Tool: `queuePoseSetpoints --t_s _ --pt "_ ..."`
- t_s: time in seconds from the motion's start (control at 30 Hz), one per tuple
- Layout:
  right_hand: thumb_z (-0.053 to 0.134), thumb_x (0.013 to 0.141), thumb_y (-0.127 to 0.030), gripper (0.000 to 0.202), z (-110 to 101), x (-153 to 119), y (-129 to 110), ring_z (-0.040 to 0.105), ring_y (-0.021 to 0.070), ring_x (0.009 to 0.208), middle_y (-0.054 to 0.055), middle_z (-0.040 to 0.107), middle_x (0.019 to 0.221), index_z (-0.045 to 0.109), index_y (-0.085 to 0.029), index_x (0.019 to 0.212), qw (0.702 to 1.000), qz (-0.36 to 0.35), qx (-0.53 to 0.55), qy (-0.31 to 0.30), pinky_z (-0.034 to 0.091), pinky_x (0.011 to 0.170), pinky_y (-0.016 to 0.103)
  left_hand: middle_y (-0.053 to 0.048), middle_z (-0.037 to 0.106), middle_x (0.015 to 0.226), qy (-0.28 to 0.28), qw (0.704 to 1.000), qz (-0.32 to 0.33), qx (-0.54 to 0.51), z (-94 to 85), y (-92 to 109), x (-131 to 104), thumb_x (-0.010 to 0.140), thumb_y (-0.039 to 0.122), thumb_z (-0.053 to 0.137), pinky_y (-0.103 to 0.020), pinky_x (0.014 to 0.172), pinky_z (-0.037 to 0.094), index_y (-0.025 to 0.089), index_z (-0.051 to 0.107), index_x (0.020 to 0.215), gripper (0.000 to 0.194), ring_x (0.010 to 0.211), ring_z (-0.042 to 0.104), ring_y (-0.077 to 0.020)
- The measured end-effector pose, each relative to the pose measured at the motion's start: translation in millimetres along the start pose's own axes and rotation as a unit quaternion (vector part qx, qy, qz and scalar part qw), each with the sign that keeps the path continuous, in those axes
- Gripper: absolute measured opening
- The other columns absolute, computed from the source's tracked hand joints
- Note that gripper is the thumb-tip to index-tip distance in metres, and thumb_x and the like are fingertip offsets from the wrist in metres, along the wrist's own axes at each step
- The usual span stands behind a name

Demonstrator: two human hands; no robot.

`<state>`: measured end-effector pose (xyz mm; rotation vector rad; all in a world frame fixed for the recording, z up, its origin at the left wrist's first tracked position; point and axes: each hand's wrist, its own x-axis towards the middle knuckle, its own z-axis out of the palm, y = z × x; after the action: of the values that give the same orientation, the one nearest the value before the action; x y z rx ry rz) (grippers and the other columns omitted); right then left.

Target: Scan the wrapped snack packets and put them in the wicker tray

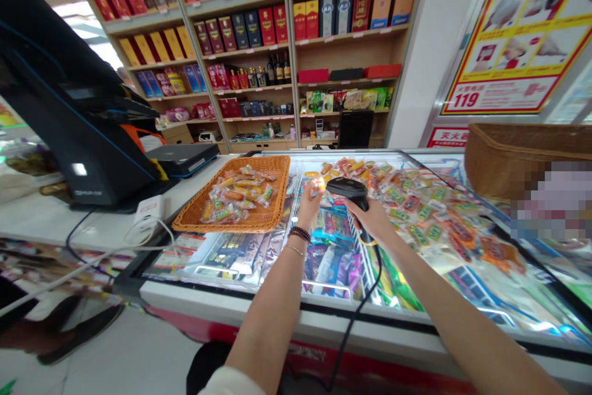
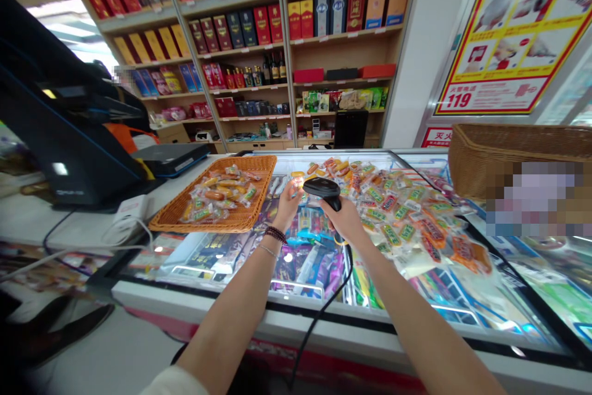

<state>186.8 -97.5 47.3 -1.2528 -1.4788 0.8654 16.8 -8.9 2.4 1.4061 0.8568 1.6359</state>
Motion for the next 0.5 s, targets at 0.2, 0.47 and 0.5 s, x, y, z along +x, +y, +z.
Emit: queuePoseSetpoints --t_s 0.2,0.47,0.5 --pt "0.065 0.085 -0.051 0.039 -1.4 -0.4 -1.8 0.05 0.0137 0.032 -0.001 0.054 0.04 0.052 -0.023 0.061 1.0 0.001 -0.008 0.0 0.04 0.038 0.026 -0.012 0.069 0.129 -0.001 1.0 -0.004 0.015 -0.3 -0.6 -0.3 0.088 0.03 0.07 -0.037 0.096 0.057 0.021 0.065 0.123 0.036 0.116 0.066 -0.0231" --pt "0.064 0.084 -0.055 0.04 -3.8 -6.2 -5.7 0.047 0.0131 0.032 0.0 0.055 0.038 0.052 -0.024 0.061 0.999 -0.011 -0.033 0.002 0.039 0.041 0.026 -0.011 0.068 0.128 0.001 1.0 -0.014 -0.005 -1.0 -1.6 -1.9 0.087 0.03 0.069 -0.032 0.088 0.058 0.022 0.063 0.118 0.033 0.111 0.068 -0.0212" --pt "0.064 0.083 -0.056 0.041 -4.1 -7.2 -6.8 0.047 0.0133 0.032 0.0 0.054 0.038 0.051 -0.024 0.061 0.999 -0.011 -0.035 0.003 0.039 0.042 0.026 -0.011 0.068 0.127 0.0 1.0 -0.013 -0.005 -1.1 -1.2 -1.9 0.087 0.029 0.069 -0.032 0.087 0.058 0.022 0.063 0.118 0.033 0.111 0.069 -0.0211"
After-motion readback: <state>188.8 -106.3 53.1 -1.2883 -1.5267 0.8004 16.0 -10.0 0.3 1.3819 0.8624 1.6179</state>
